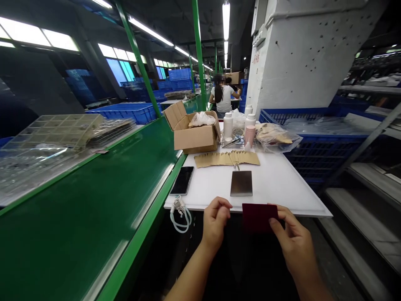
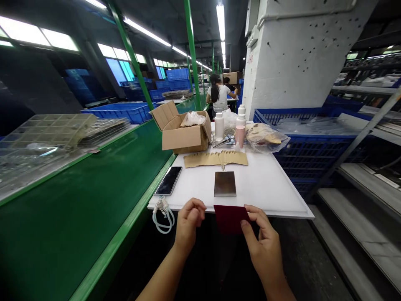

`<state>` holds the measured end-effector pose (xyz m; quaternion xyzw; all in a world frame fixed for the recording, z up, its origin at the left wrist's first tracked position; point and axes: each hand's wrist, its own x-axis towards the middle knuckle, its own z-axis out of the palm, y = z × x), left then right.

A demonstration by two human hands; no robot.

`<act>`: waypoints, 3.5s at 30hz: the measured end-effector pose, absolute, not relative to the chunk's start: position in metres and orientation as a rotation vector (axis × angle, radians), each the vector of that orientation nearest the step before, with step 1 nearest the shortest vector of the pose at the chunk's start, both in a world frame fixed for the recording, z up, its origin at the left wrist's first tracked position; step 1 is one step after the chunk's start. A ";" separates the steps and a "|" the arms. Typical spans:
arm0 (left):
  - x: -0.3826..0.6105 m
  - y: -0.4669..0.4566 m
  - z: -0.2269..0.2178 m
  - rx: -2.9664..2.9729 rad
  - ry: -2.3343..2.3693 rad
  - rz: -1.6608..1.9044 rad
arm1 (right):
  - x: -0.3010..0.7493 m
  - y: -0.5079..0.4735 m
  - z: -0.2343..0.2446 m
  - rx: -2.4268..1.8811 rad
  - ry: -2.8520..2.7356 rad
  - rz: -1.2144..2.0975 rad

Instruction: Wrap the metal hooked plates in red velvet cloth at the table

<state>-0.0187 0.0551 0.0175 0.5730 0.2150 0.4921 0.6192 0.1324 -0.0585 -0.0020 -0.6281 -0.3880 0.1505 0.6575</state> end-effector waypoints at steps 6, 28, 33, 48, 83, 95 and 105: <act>-0.007 0.053 0.004 1.780 0.643 1.055 | 0.131 -0.040 -0.008 -1.373 -0.891 0.433; 0.043 0.135 -0.016 1.870 1.011 1.045 | 0.177 0.052 -0.049 -1.569 -0.964 0.127; 0.044 0.136 -0.018 1.868 1.010 1.080 | 0.180 0.056 -0.049 -1.549 -0.947 0.179; 0.047 0.139 -0.018 1.801 1.047 1.066 | 0.182 0.060 -0.049 -1.552 -0.920 0.244; 0.052 0.140 -0.014 1.726 1.106 1.040 | 0.186 0.065 -0.049 -1.503 -0.922 0.209; 0.054 0.141 -0.016 1.702 1.112 1.041 | 0.186 0.066 -0.050 -1.493 -0.918 0.215; 0.056 0.139 -0.013 1.663 1.191 0.988 | 0.186 0.066 -0.050 -1.509 -0.910 0.201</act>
